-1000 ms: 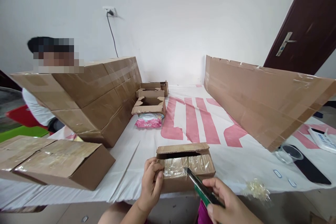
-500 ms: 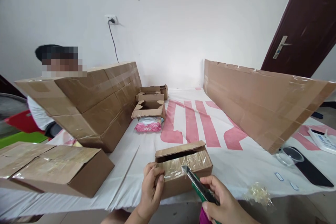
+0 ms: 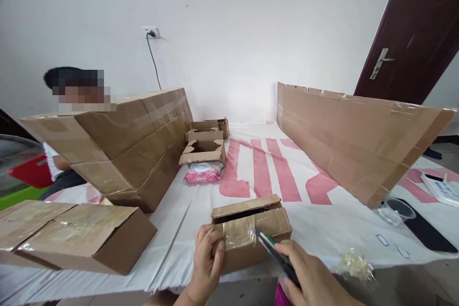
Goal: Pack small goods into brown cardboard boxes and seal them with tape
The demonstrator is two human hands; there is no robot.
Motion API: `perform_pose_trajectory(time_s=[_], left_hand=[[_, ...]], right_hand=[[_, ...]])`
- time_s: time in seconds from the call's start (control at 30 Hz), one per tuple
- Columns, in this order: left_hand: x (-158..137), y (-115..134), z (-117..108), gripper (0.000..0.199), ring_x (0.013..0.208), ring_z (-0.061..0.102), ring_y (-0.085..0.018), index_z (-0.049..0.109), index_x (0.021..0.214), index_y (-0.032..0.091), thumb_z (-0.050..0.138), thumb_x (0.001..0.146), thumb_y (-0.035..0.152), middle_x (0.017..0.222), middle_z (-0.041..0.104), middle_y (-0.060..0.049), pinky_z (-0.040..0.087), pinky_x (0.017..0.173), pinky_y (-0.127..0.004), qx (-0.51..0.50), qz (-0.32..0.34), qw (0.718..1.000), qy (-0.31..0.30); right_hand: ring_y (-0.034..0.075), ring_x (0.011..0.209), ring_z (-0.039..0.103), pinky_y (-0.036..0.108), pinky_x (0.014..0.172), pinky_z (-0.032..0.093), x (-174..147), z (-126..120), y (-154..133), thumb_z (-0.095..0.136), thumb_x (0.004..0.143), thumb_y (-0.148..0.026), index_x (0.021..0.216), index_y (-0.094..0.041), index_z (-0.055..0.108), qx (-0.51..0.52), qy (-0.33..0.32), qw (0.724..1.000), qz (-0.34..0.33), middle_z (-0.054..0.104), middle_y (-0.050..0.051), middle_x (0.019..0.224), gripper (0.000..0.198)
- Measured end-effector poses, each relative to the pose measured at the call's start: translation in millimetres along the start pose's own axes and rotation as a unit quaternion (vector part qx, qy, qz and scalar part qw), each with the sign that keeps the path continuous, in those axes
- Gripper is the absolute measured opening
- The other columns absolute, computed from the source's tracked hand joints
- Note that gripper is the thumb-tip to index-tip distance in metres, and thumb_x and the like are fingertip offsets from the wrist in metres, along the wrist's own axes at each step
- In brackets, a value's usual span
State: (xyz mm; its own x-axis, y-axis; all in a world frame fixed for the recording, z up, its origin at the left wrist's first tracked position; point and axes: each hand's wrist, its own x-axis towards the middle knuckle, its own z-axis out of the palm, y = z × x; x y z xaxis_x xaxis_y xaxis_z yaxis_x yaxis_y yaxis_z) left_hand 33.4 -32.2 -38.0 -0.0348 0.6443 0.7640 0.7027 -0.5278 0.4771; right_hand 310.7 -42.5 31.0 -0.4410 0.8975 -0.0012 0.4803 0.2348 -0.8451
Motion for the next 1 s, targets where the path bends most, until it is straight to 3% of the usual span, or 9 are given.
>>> perform_pose_trajectory(time_s=[0.1,0.23,0.37,0.47,0.53,0.6,0.7,0.8,1.0], left_hand=[[-0.6,-0.7,0.0,0.013,0.086,0.049,-0.022,0.053,0.092,0.023,0.045,0.089,0.013,0.083,0.052,-0.002,0.038,0.079,-0.037,0.010,0.000,1.000,0.000],[-1.3,-2.0,0.7,0.011,0.085,0.049,-0.022,0.053,0.093,0.022,0.046,0.090,0.015,0.083,0.053,-0.002,0.039,0.079,-0.037,0.007,-0.004,1.000,-0.004],[-0.9,-3.1,2.0,0.008,0.086,0.050,-0.022,0.053,0.091,0.022,0.048,0.090,0.017,0.084,0.054,-0.003,0.040,0.078,-0.037,0.008,-0.010,1.000,0.005],[-0.3,-3.2,2.1,0.008,0.084,0.049,-0.022,0.053,0.091,0.022,0.047,0.090,0.018,0.083,0.053,-0.003,0.040,0.077,-0.037,0.009,-0.008,1.000,0.002],[-0.1,-3.0,2.1,0.008,0.084,0.048,-0.022,0.053,0.091,0.022,0.047,0.091,0.017,0.082,0.052,-0.003,0.040,0.076,-0.036,0.008,-0.007,1.000,-0.001],[0.2,-2.9,2.4,0.008,0.085,0.048,-0.022,0.052,0.091,0.022,0.047,0.091,0.017,0.081,0.052,-0.003,0.041,0.076,-0.036,0.005,-0.007,1.000,0.000],[0.8,-3.3,3.4,0.007,0.087,0.049,-0.022,0.052,0.091,0.022,0.047,0.091,0.018,0.082,0.053,-0.003,0.042,0.077,-0.037,0.007,-0.007,1.000,0.005],[2.0,-3.6,3.3,0.007,0.086,0.050,-0.022,0.053,0.090,0.023,0.046,0.091,0.020,0.082,0.053,-0.003,0.043,0.076,-0.037,0.015,-0.011,1.000,0.001],[5.4,-0.1,-0.1,0.008,0.080,0.052,-0.021,0.054,0.088,0.022,0.046,0.091,0.021,0.079,0.054,-0.003,0.044,0.073,-0.035,0.018,-0.017,1.000,-0.007]], right_hand=[[0.024,0.107,0.064,0.033,0.091,0.052,4.4,-27.5,23.3,0.057,0.078,-0.027,0.121,-0.027,0.055,-0.098,0.079,0.992,-0.031,0.068,0.006,0.118,0.043],[0.026,0.108,0.065,0.036,0.089,0.053,20.2,-62.6,88.2,0.051,0.081,-0.043,0.123,-0.023,0.049,-0.157,0.269,0.950,0.023,0.065,0.011,0.123,0.046],[0.029,0.097,0.069,0.039,0.083,0.054,34.3,-68.8,165.0,0.045,0.080,-0.035,0.110,-0.020,0.058,-0.261,0.243,0.922,0.150,0.071,0.014,0.110,0.036],[0.033,0.095,0.068,0.045,0.079,0.054,39.4,-60.2,184.6,0.050,0.078,-0.030,0.103,-0.017,0.066,-0.376,0.219,0.888,0.147,0.071,0.018,0.106,0.032],[0.036,0.099,0.065,0.051,0.079,0.053,42.2,-53.9,166.1,0.054,0.081,-0.032,0.098,-0.017,0.070,-0.441,0.254,0.859,0.060,0.069,0.019,0.109,0.028],[0.034,0.106,0.061,0.052,0.087,0.051,45.9,-46.9,126.5,0.054,0.087,-0.033,0.099,-0.020,0.071,-0.448,0.286,0.841,-0.100,0.068,0.016,0.114,0.025],[0.022,0.116,0.058,0.039,0.097,0.049,54.7,-31.6,54.9,0.053,0.093,-0.025,0.116,-0.023,0.065,-0.394,0.190,0.833,-0.338,0.069,0.009,0.116,0.025],[0.018,0.124,0.053,0.037,0.102,0.045,67.5,-14.0,5.7,0.048,0.095,-0.015,0.121,-0.024,0.062,-0.375,0.093,0.775,-0.500,0.070,0.005,0.118,0.031],[0.022,0.113,0.061,0.039,0.094,0.051,90.5,0.0,-11.5,0.040,0.092,-0.008,0.105,-0.019,0.066,-0.372,-0.021,0.737,-0.564,0.073,0.008,0.109,0.030]])
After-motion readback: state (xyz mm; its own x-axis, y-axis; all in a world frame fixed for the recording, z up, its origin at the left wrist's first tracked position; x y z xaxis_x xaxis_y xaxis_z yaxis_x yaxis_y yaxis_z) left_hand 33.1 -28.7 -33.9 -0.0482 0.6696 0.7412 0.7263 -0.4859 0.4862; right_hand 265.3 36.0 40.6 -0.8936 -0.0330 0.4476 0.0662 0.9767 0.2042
